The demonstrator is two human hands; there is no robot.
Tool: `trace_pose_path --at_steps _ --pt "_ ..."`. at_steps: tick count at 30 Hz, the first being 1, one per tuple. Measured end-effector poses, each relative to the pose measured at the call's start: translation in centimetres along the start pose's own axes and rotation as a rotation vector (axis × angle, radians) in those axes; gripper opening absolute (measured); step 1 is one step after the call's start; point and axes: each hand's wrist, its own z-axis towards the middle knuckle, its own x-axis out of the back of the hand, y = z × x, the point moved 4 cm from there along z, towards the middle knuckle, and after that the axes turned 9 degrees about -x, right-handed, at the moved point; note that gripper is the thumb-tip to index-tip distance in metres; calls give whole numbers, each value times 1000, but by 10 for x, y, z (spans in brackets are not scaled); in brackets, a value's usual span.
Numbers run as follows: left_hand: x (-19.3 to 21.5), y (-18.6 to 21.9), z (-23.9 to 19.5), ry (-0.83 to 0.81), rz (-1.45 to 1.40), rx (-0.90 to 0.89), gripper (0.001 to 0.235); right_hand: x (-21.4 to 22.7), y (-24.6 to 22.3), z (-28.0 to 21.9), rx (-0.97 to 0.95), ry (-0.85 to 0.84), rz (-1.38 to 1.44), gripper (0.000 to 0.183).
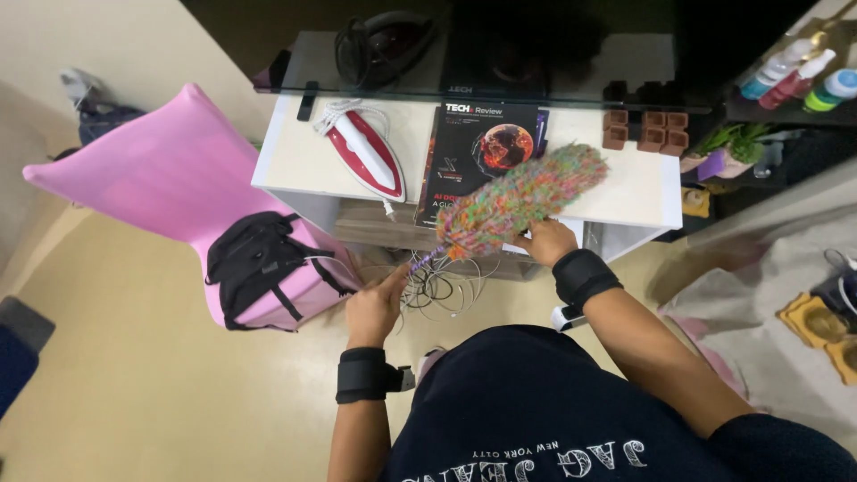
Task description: Organizing and dusting magazines and brochures on a desk.
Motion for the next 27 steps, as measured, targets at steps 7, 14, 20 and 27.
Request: trace_pose_path --at_steps 7,14,20,27 --pt "-1 -21 -2 62 252 278 37 56 -30 -31 133 51 151 70" --pt "-3 0 5 36 175 105 37 -6 4 11 195 86 113 61" --pt "8 6 2 70 169 -38 31 31 -15 -14 97 39 132 74" --pt "-4 -11 6 209 312 190 36 42 -27 -24 135 17 105 67"
